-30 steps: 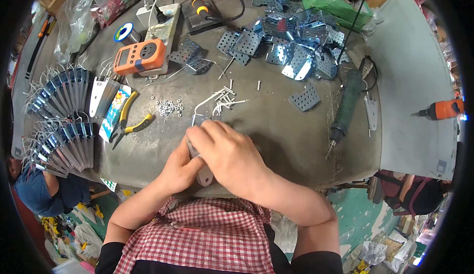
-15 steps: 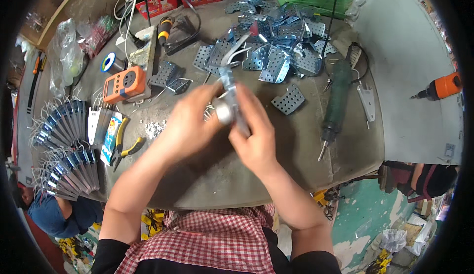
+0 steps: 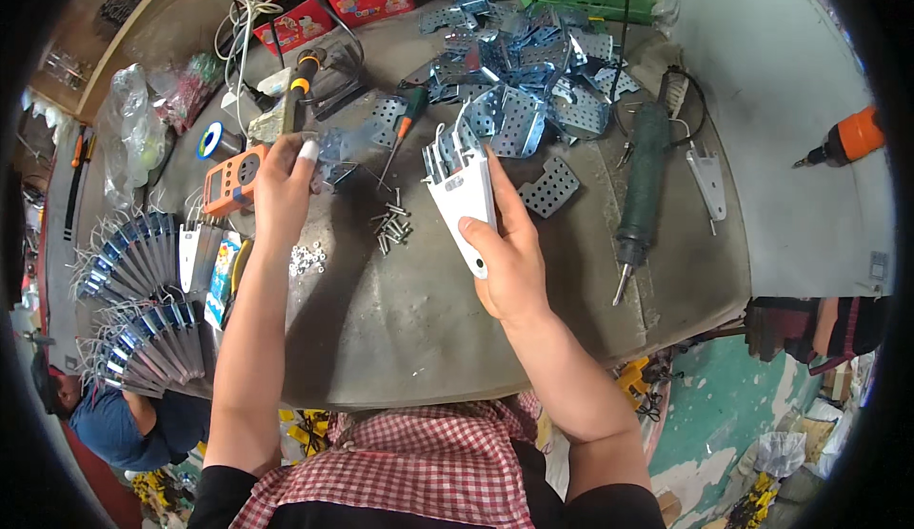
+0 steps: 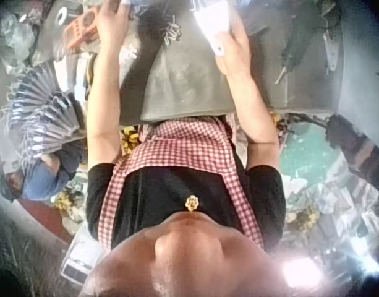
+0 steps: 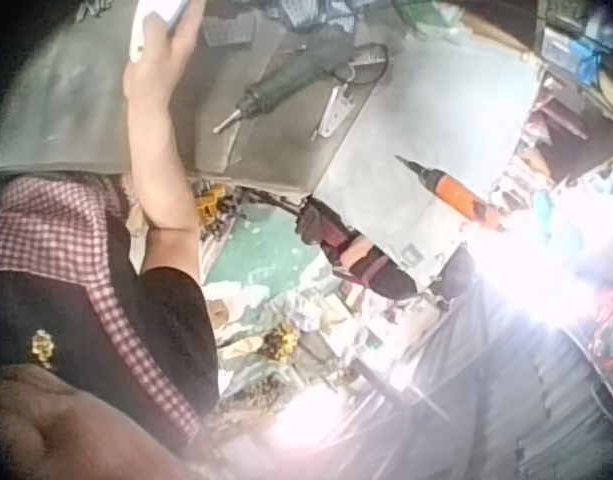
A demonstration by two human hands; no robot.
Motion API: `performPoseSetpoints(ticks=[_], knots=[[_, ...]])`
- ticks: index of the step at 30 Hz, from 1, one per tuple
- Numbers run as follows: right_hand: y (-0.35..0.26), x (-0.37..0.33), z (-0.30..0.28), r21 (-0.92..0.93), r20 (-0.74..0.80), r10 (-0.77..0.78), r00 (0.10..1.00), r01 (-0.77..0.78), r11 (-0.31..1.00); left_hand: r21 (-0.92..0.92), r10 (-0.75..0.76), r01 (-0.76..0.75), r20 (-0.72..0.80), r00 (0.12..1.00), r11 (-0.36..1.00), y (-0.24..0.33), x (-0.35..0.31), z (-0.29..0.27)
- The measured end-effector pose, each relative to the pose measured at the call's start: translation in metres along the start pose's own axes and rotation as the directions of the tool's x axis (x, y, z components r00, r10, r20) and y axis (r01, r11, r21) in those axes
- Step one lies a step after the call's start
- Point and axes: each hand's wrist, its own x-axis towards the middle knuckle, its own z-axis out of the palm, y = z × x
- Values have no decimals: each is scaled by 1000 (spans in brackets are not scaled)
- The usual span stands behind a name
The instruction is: The person is assembling metal components using an electric screwdriver.
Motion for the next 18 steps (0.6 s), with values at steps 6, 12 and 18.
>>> performPoseSetpoints(ticks=[6, 12, 18], knots=[[3, -8, 5, -34, -9, -11, 1000, 11, 999, 536, 565, -442, -81, 821, 719, 2, -11, -18], [5, -55, 26, 134, 245, 332, 911, -371, 919, -159, 276, -261, 85, 957, 952, 17, -99, -22], [-1, -77, 43, 216, 363, 414, 835, -507, 835, -173, 324, -338, -104, 940, 925, -6, -133, -23]])
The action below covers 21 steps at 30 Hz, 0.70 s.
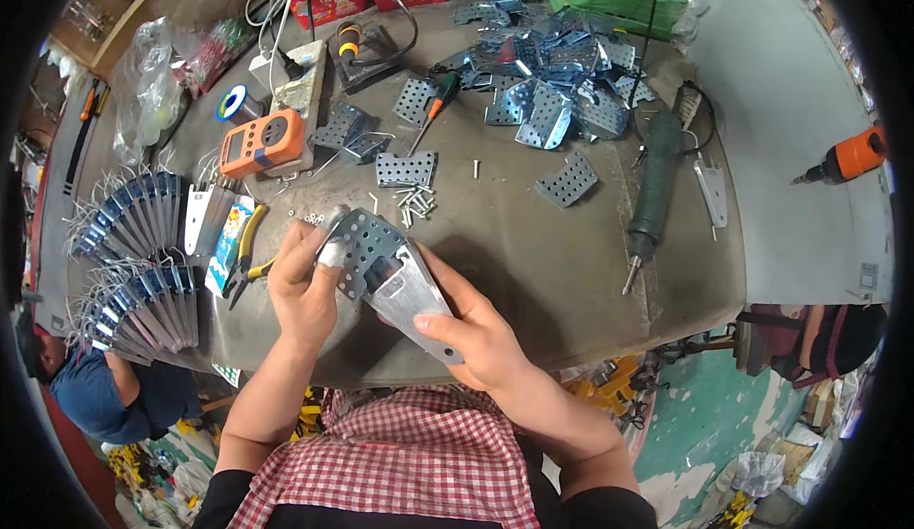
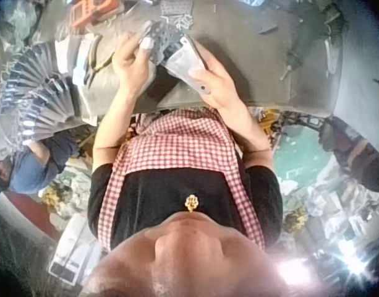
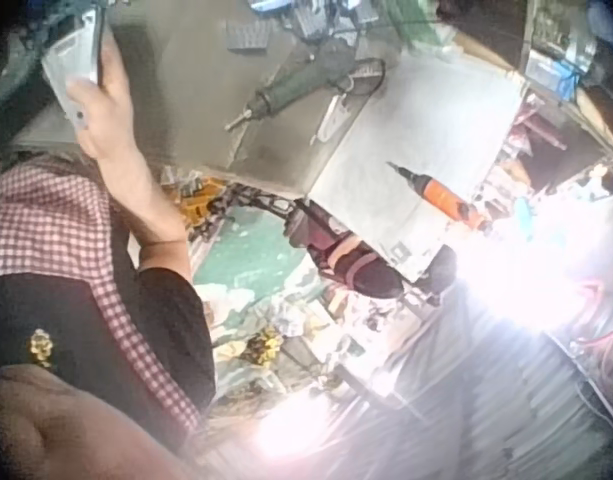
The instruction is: The person is assembling metal components using an electric screwdriver.
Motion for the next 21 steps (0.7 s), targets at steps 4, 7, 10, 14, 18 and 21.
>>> performPoseSetpoints(ticks=[4, 7, 10, 14, 18, 21], knots=[[4, -2, 2, -38, -15, 5, 1000, -5, 999, -163, 20, -33, -76, 997, 986, -1, -17, -2], [0, -2, 6, -49, -7, 25, 1000, -25, 998, -145, 63, -70, -49, 997, 987, 1, -15, -8], [3, -2, 5, -59, -36, 31, 999, -33, 998, -54, 195, -193, 33, 980, 980, -5, -18, -9], [3, -3, 6, -14, 25, 108, 994, -107, 994, 24, 174, -174, -11, 985, 985, -8, -18, -10], [5, -5, 6, 32, 17, 104, 994, -104, 994, 109, 280, -287, 81, 957, 952, -5, -7, -17], [10, -3, 2, 48, 62, 96, 993, -99, 994, 205, 360, -374, 105, 927, 905, -6, -4, -19]])
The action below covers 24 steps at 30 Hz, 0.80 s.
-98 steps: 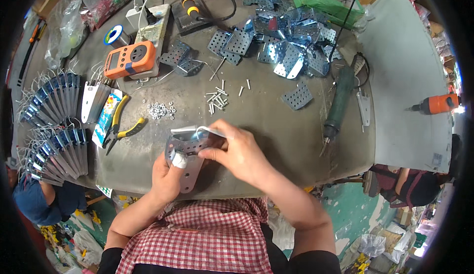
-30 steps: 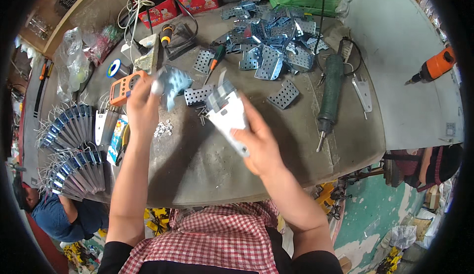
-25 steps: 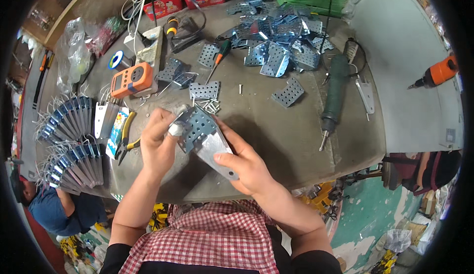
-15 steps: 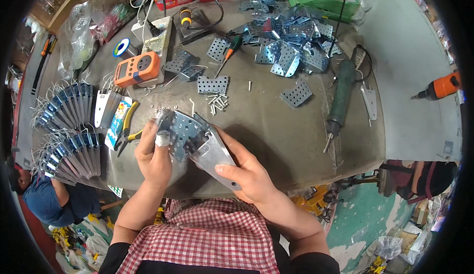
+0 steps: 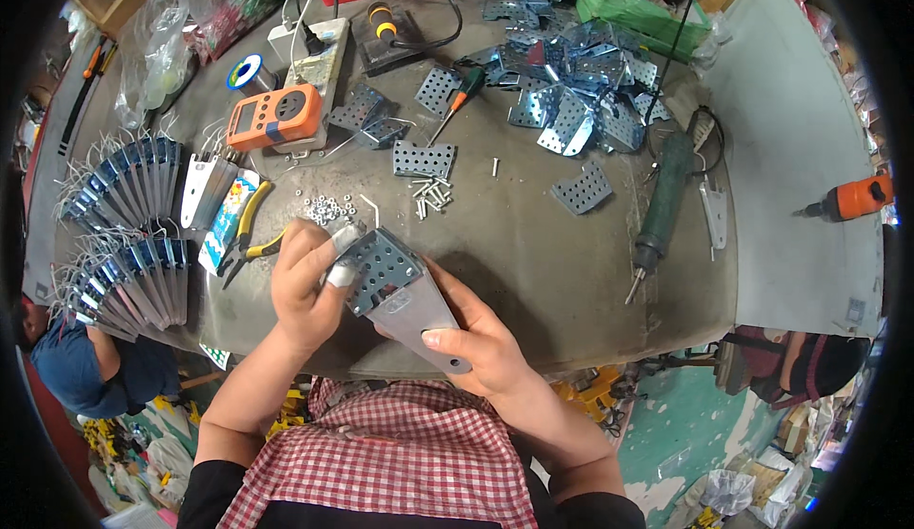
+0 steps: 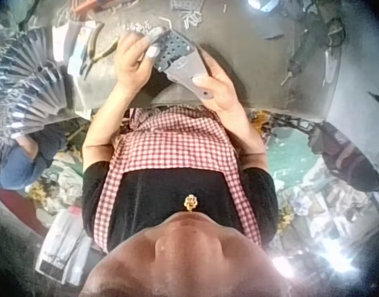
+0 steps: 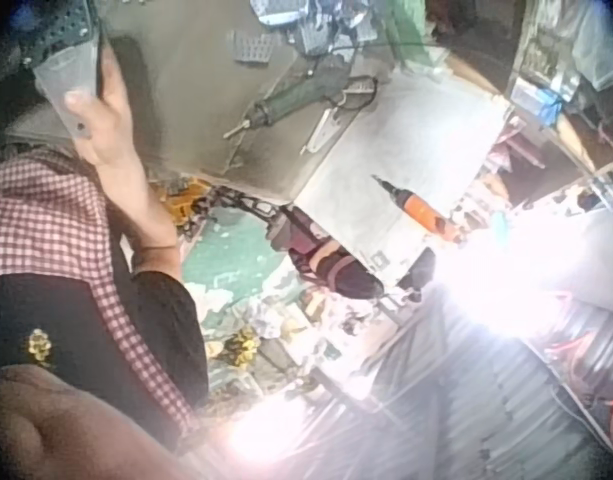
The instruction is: The person is assembling metal components using an electric screwdriver.
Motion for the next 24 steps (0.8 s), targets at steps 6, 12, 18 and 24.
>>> performPoseSetpoints(ticks=[6, 12, 18, 24], knots=[[18, -2, -4, -411, -161, -244, 956, 160, 898, 280, -38, 88, -181, 983, 956, 0, -5, 22], [25, -8, -7, -986, 31, -536, 843, 113, 120, -251, -449, 575, 417, 790, 778, 27, -12, 30], [-76, -11, -62, -868, 180, -708, 683, -229, -442, -392, -504, 819, 650, 569, 419, 13, -20, 12], [-171, -45, -140, -794, -176, -903, 392, -598, -105, -351, -494, 856, 705, 509, 381, 11, -31, -17]])
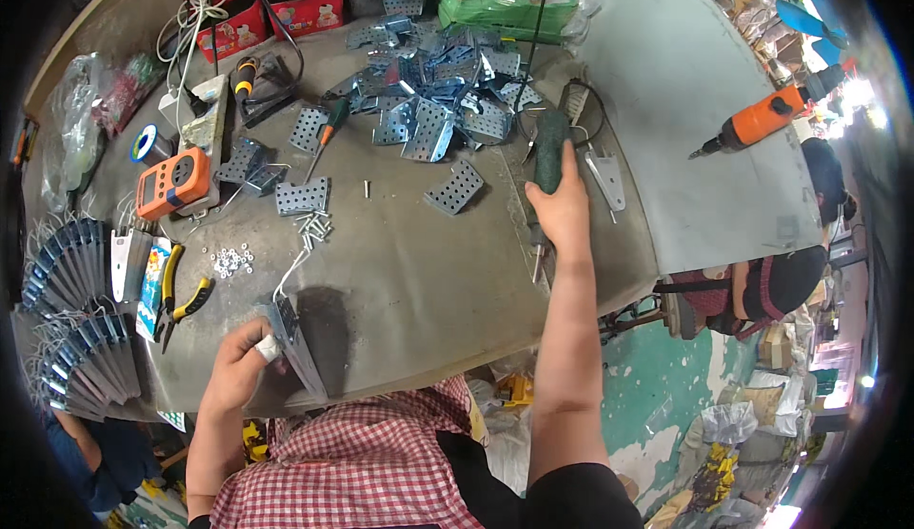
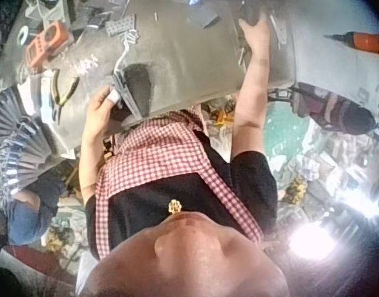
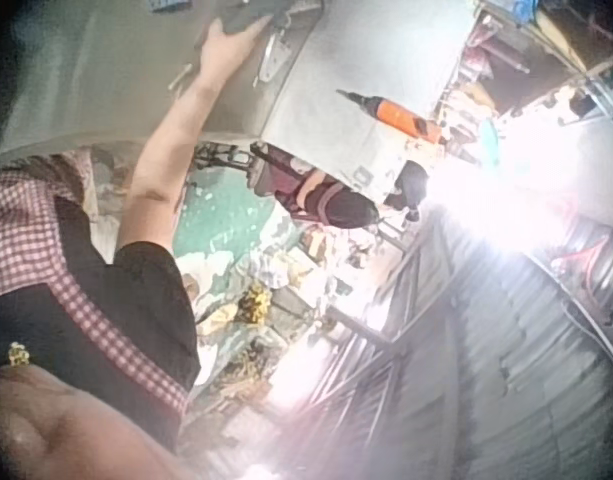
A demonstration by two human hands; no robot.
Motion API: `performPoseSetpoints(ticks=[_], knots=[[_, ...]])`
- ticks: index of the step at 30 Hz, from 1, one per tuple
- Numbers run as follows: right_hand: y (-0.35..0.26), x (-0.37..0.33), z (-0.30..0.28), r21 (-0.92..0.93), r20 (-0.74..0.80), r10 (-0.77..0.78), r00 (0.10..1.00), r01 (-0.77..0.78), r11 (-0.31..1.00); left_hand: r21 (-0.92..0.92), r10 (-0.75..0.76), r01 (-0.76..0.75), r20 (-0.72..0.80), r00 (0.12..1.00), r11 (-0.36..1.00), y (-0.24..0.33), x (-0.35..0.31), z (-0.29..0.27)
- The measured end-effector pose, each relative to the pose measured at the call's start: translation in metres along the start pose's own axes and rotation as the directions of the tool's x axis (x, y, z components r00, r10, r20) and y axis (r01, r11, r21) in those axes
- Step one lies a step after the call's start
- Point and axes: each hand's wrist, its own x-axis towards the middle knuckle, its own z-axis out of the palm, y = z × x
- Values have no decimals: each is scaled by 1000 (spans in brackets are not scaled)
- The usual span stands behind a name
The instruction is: The person is assembling metal components using an electric screwdriver.
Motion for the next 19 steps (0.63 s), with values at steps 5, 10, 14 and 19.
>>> performPoseSetpoints(ticks=[5, 10, 14, 19], knots=[[-28, -44, -4, 876, 437, -22, 899, -419, 239, -10, -80, 79, -50, 996, 997, -5, -4, -3], [-65, -97, 4, 660, 574, -434, 695, -706, -257, -21, -42, 44, 76, 996, 999, -3, 8, 0], [-77, -122, 19, 666, 578, -427, 696, -704, -247, -72, -51, 59, 106, 993, 996, -5, 9, 3], [-73, -118, 29, 617, 638, -381, 669, -741, -267, -106, -44, 57, 115, 992, 993, -12, 7, -3]])
